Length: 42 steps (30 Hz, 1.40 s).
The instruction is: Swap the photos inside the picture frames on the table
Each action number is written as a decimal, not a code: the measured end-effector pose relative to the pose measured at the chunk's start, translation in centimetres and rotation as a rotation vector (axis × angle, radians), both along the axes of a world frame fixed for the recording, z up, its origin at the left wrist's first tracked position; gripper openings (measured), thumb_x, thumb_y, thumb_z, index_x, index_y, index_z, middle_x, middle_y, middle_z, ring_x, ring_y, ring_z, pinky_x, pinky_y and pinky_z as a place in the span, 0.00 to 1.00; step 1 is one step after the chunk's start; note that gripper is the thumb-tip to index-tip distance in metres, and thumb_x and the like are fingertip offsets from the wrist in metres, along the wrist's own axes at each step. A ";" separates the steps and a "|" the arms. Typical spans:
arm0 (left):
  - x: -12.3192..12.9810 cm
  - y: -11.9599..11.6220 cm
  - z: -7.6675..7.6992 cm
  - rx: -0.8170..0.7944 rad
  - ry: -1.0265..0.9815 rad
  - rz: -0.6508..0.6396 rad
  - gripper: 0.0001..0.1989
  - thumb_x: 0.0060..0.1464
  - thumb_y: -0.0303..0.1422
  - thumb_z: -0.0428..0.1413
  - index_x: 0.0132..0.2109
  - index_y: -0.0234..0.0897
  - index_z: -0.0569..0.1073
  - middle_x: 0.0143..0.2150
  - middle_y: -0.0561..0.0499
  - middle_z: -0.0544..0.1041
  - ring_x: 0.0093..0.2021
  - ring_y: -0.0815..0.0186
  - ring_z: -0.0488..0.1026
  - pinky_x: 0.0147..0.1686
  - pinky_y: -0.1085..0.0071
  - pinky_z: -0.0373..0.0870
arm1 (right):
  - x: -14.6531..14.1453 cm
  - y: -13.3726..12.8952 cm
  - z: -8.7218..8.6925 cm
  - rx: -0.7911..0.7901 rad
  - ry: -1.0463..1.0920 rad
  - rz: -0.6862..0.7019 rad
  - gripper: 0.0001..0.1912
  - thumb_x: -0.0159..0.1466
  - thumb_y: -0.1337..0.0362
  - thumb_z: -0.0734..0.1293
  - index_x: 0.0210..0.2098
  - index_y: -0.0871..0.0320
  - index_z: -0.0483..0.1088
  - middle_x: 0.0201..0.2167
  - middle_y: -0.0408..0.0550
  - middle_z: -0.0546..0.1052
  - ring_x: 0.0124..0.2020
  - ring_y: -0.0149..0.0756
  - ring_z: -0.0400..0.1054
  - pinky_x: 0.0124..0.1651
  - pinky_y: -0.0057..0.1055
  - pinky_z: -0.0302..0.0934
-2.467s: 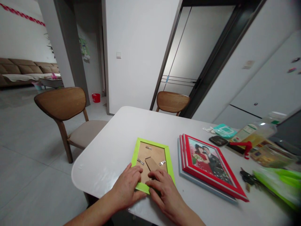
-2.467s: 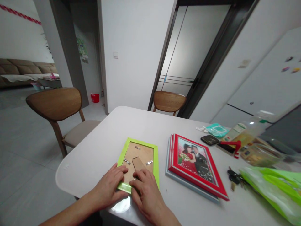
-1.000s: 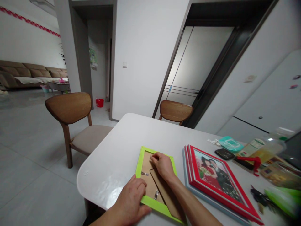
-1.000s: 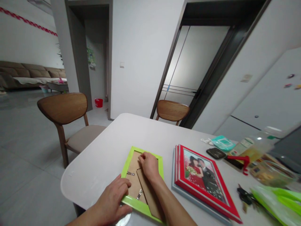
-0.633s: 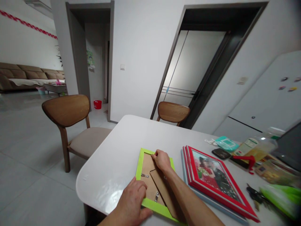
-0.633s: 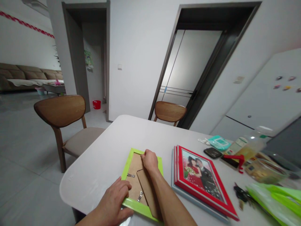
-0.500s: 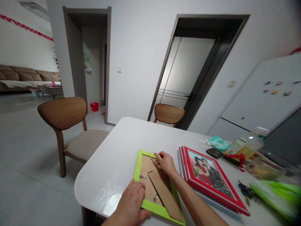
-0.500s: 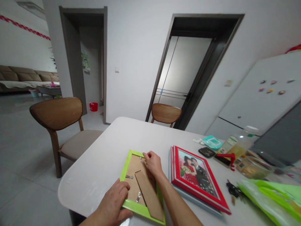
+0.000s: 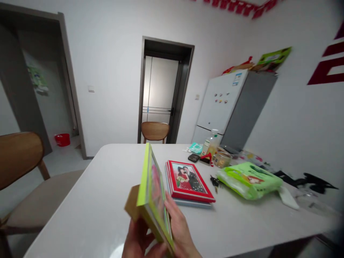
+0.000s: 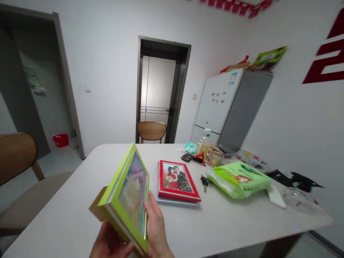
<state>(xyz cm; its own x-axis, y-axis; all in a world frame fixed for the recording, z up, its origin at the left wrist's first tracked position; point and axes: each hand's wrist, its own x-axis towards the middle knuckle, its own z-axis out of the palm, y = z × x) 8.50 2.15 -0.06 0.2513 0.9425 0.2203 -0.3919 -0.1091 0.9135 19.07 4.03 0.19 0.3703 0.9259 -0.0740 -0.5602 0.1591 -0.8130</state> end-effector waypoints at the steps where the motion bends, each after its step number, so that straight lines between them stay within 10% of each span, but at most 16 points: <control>1: 0.2 0.4 1.0 -0.042 -0.018 -0.007 0.28 0.35 0.40 0.63 0.45 0.39 0.62 0.45 0.45 0.69 0.45 0.54 0.66 0.42 0.64 0.66 | 1.7 -0.2 1.2 0.020 0.006 -0.023 0.27 0.49 0.59 0.66 0.49 0.55 0.62 0.34 0.44 0.75 0.29 0.36 0.70 0.27 0.29 0.62; 7: 4.2 5.1 4.0 -0.125 0.020 -0.230 0.29 0.43 0.36 0.57 0.51 0.32 0.56 0.43 0.42 0.71 0.41 0.57 0.70 0.40 0.64 0.66 | 14.8 1.0 4.8 -0.210 -0.453 -0.055 0.31 0.49 0.65 0.63 0.53 0.56 0.55 0.27 0.43 0.76 0.20 0.35 0.69 0.25 0.31 0.62; 17: 14.4 9.6 -2.0 0.019 0.355 -0.058 0.17 0.41 0.23 0.54 0.42 0.33 0.65 0.42 0.45 0.72 0.44 0.58 0.67 0.42 0.69 0.63 | 26.8 6.2 -1.6 -0.416 -0.783 -0.153 0.21 0.53 0.67 0.63 0.47 0.61 0.62 0.40 0.50 0.73 0.35 0.34 0.68 0.41 0.34 0.59; 27: 13.0 8.8 -4.2 0.214 0.538 -0.059 0.34 0.35 0.16 0.52 0.52 0.37 0.57 0.42 0.50 0.72 0.39 0.63 0.69 0.39 0.72 0.65 | 24.5 3.2 -3.5 -0.421 -0.836 0.016 0.22 0.53 0.59 0.58 0.47 0.58 0.62 0.35 0.47 0.75 0.31 0.36 0.69 0.25 0.26 0.60; 42: 2.8 11.1 -6.1 0.354 0.656 0.259 0.36 0.35 0.18 0.52 0.55 0.34 0.55 0.51 0.46 0.62 0.53 0.60 0.57 0.53 0.67 0.51 | 14.0 6.1 -3.2 -0.304 -0.856 0.157 0.19 0.52 0.59 0.58 0.42 0.58 0.65 0.35 0.46 0.75 0.32 0.36 0.69 0.27 0.26 0.60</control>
